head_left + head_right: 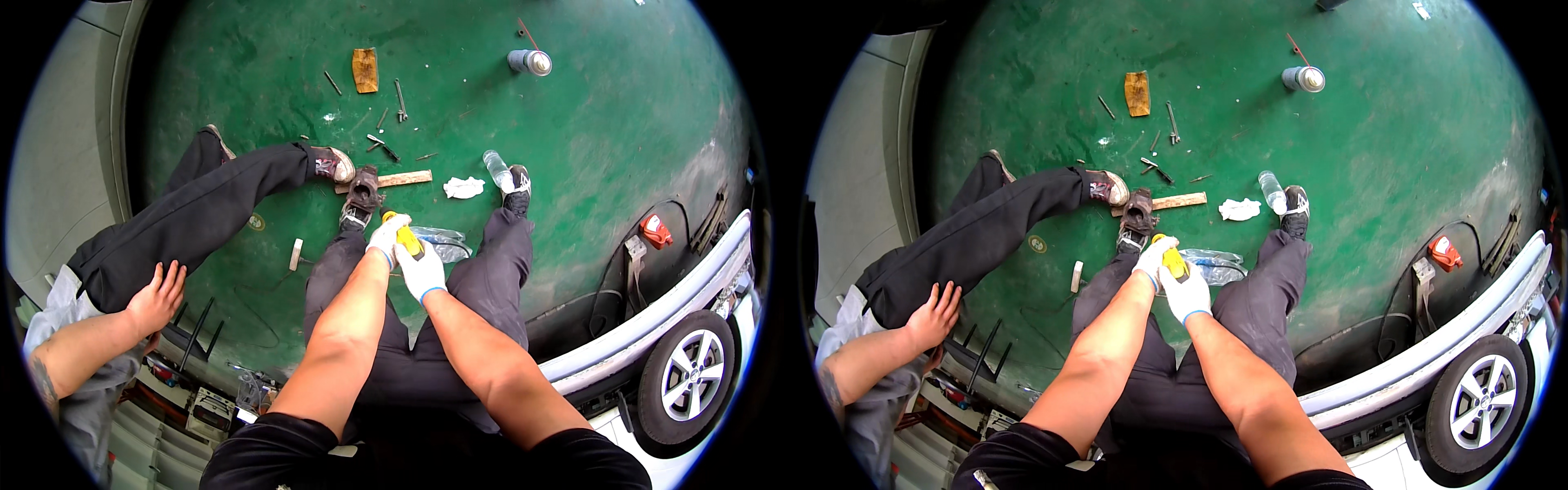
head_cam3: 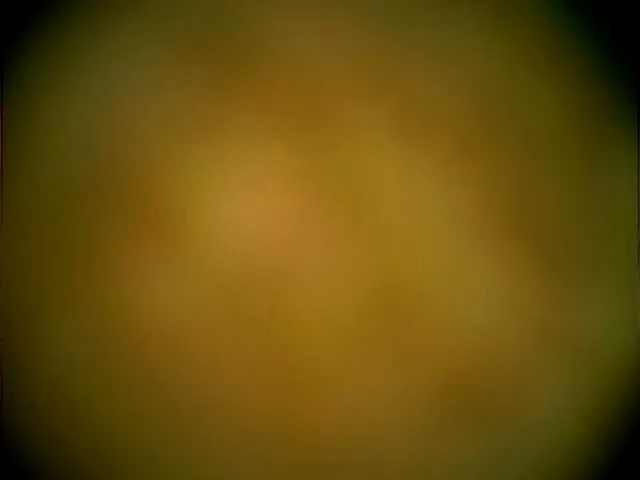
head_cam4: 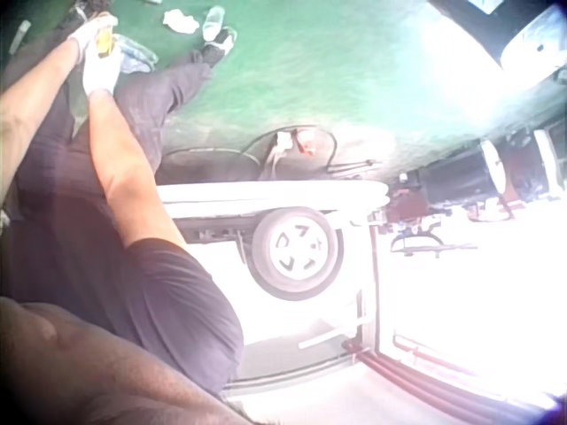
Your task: The person sits on the floor of a garage and uses a yellow power drill to work on a metal car part, likely a brake caliper. They hold the part with one hand while drilling, then inspect the drilled area and rotate the part to view it from different angles.
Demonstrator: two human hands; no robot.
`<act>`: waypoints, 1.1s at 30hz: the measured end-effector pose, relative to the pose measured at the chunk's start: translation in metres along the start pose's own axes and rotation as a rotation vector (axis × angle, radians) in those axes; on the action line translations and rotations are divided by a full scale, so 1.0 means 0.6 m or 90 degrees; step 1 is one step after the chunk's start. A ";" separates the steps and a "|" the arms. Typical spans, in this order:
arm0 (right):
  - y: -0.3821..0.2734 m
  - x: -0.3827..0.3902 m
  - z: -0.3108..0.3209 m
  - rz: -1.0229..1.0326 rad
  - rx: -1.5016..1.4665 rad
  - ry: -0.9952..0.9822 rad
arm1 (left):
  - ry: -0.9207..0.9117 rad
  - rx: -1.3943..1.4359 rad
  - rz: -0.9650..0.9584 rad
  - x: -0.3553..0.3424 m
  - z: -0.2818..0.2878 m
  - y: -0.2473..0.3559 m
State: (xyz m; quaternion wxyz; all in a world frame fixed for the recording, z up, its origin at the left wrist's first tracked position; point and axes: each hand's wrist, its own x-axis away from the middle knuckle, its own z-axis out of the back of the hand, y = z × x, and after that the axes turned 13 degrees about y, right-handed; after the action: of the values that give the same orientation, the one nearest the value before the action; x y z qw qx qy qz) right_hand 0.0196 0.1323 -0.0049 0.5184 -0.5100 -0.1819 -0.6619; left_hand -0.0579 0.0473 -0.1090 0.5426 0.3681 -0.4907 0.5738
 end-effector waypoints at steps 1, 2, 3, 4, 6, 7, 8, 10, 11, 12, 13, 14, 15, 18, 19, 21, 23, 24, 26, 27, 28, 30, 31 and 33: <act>-0.005 -0.002 0.000 0.003 -0.004 -0.006 | 0.002 0.003 0.008 -0.004 0.000 0.003; -0.007 -0.003 0.001 -0.001 0.001 -0.016 | -0.021 0.007 -0.015 -0.004 0.003 0.002; -0.008 -0.004 0.003 -0.005 0.006 -0.026 | -0.016 0.010 -0.018 -0.006 0.004 0.001; -0.006 -0.007 0.005 -0.010 0.011 -0.034 | -0.013 0.011 -0.019 -0.004 0.001 0.000; -0.001 -0.014 0.003 -0.012 0.028 -0.024 | -0.009 0.012 -0.012 -0.003 -0.005 0.003; 0.001 -0.016 0.001 -0.013 0.036 -0.020 | -0.007 0.013 -0.005 -0.005 -0.006 0.004; 0.005 -0.015 0.000 -0.016 0.033 -0.017 | -0.006 0.014 0.003 -0.006 -0.007 0.004; 0.006 -0.012 -0.004 -0.019 0.027 -0.013 | -0.015 0.012 0.009 -0.005 -0.001 0.003; 0.002 -0.013 -0.005 -0.016 0.026 -0.010 | -0.019 0.012 0.011 -0.006 0.001 0.005; 0.000 -0.013 -0.005 -0.014 0.026 -0.007 | -0.015 0.007 0.016 -0.007 -0.001 0.007; 0.001 -0.010 -0.004 -0.014 0.026 -0.004 | -0.009 0.007 0.016 -0.005 -0.002 0.006; 0.002 -0.008 -0.004 -0.015 0.022 -0.005 | -0.003 0.007 0.016 -0.003 -0.004 0.007; 0.004 -0.006 -0.003 -0.016 0.017 -0.005 | 0.004 0.006 0.015 -0.001 -0.004 0.006; -0.007 -0.007 0.001 -0.021 0.018 0.001 | -0.011 -0.003 0.007 0.001 -0.004 0.008; -0.010 -0.007 0.001 -0.022 0.021 0.002 | -0.014 0.000 -0.001 0.000 -0.002 0.007; -0.012 -0.005 0.002 -0.021 0.016 -0.005 | -0.019 0.007 -0.016 -0.003 0.001 0.004; -0.011 -0.004 0.004 -0.023 0.027 -0.006 | -0.018 0.002 -0.019 -0.005 0.000 0.005; -0.012 -0.004 0.004 -0.023 0.039 -0.005 | -0.018 0.000 -0.021 -0.006 0.001 0.006; -0.012 -0.007 0.001 -0.022 0.046 0.004 | -0.026 0.008 0.005 0.003 -0.001 0.012; -0.012 -0.008 -0.001 -0.021 0.041 0.011 | -0.030 0.012 0.018 0.007 -0.002 0.014; -0.010 -0.007 -0.003 -0.017 0.037 0.015 | -0.024 0.005 0.012 0.004 0.001 0.012; -0.006 -0.005 -0.005 -0.019 0.030 0.009 | -0.012 -0.010 0.000 -0.002 0.004 0.009; -0.010 -0.002 -0.003 -0.022 0.029 0.007 | -0.011 -0.008 -0.002 -0.003 0.004 0.008; -0.018 0.000 0.003 -0.025 0.042 -0.002 | -0.009 -0.005 -0.006 -0.007 0.002 0.006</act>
State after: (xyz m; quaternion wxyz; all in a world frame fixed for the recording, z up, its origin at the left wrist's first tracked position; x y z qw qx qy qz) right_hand 0.0111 0.1379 -0.0010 0.5215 -0.4899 -0.2144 -0.6649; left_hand -0.0612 0.0451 -0.1134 0.5432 0.3721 -0.4950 0.5669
